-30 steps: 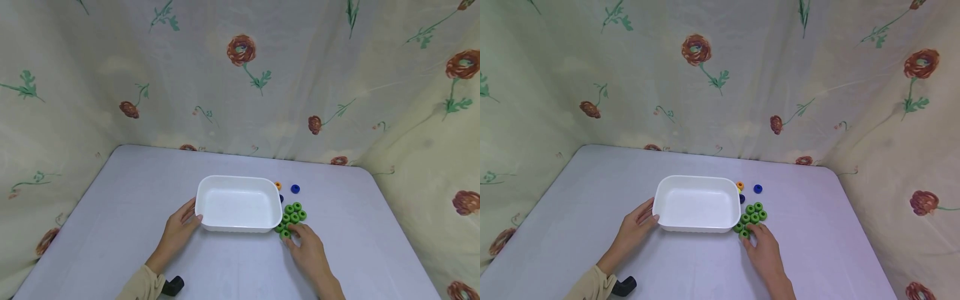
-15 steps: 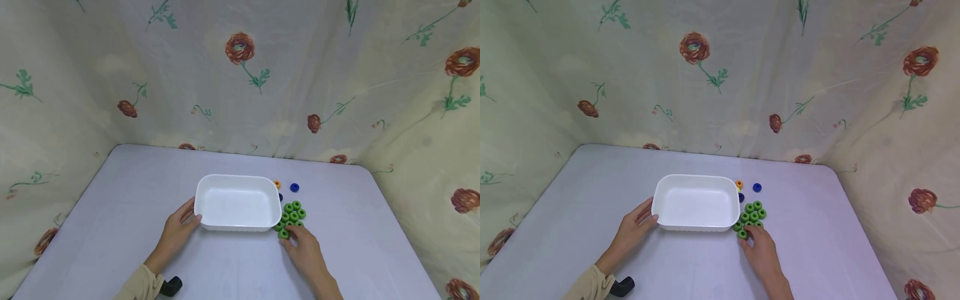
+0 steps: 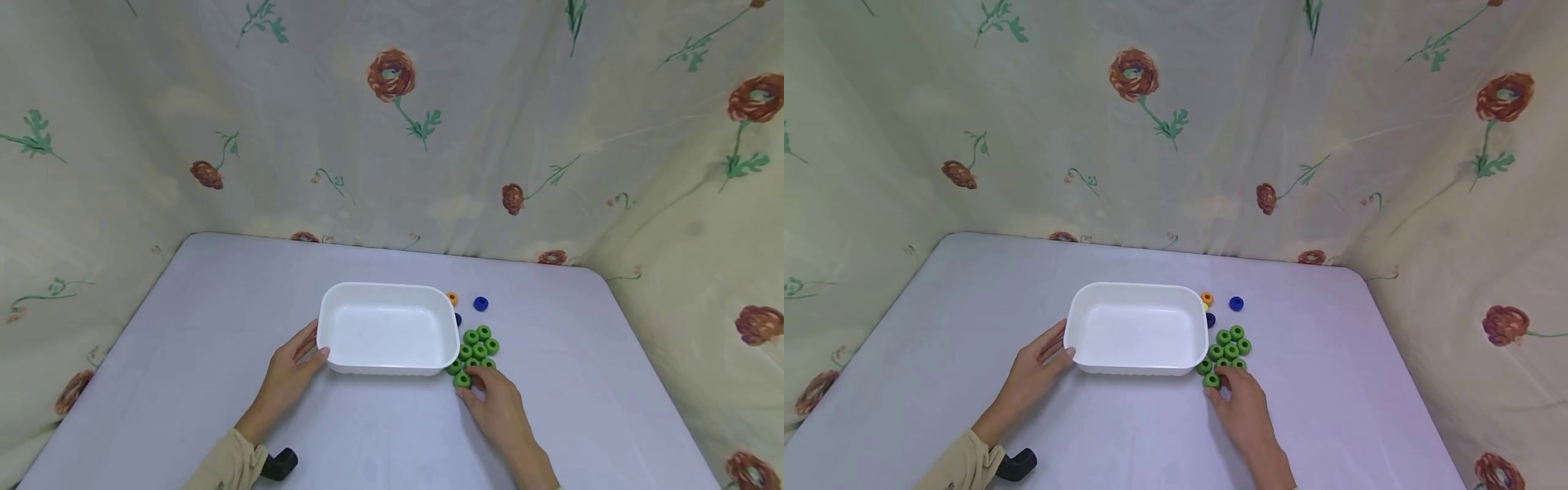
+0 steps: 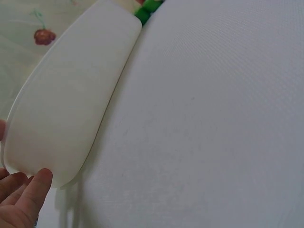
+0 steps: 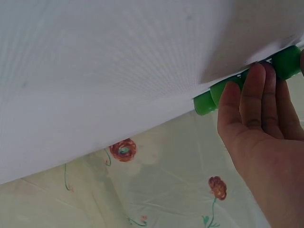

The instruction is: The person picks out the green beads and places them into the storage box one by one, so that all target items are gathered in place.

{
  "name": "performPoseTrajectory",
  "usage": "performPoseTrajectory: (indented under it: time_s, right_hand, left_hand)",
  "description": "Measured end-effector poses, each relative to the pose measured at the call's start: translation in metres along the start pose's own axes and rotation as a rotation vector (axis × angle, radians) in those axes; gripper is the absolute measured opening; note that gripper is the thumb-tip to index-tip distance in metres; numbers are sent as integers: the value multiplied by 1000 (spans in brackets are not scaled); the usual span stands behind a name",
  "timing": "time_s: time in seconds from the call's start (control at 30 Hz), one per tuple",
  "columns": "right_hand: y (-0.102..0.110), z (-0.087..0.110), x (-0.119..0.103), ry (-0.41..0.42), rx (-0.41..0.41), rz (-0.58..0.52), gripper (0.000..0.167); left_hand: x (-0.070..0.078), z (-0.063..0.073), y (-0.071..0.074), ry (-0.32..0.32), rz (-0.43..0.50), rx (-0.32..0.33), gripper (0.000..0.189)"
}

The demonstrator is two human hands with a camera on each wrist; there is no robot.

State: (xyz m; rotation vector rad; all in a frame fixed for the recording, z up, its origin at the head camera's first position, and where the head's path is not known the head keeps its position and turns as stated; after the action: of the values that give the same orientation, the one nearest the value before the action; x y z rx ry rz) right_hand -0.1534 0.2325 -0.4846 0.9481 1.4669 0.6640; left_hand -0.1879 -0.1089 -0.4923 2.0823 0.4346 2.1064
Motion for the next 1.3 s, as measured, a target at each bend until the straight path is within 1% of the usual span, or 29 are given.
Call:
performPoseTrajectory:
  time_s: [0.33,0.57,0.77,0.97,1.23,1.3]
  right_hand:
    - [1,-1,-1,0,-3,1,39]
    - [4,-3,-2,14,30,1,38]
    - [9,-2,-5,41,56,5,36]
    - [15,0,-11,78,85,-14,35]
    - [27,0,-29,159,145,-26,34]
    - [31,-1,-34,170,147,-20,33]
  left_hand:
    - [0,0,0,12,12,9,63]
    - [-2,-2,-1,32,59,24,63]
    - [-2,-2,-2,47,105,22,62]
    - [-1,-1,-2,51,105,24,62]
    - [0,-1,-3,20,94,16,62]
    - [0,-1,-3,16,96,16,62]
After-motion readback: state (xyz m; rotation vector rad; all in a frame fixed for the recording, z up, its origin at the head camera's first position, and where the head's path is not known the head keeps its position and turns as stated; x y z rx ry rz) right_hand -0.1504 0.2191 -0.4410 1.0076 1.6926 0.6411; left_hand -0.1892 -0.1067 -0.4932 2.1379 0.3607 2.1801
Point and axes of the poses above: each hand's wrist, its own z-axis away from the middle knuckle, its own y-axis out of the back of the hand, x = y × z, the point moved 5 cm from there along -z, towards the middle knuckle, and after that the axes turned 7 degrees about x, right-handed, at the moved point
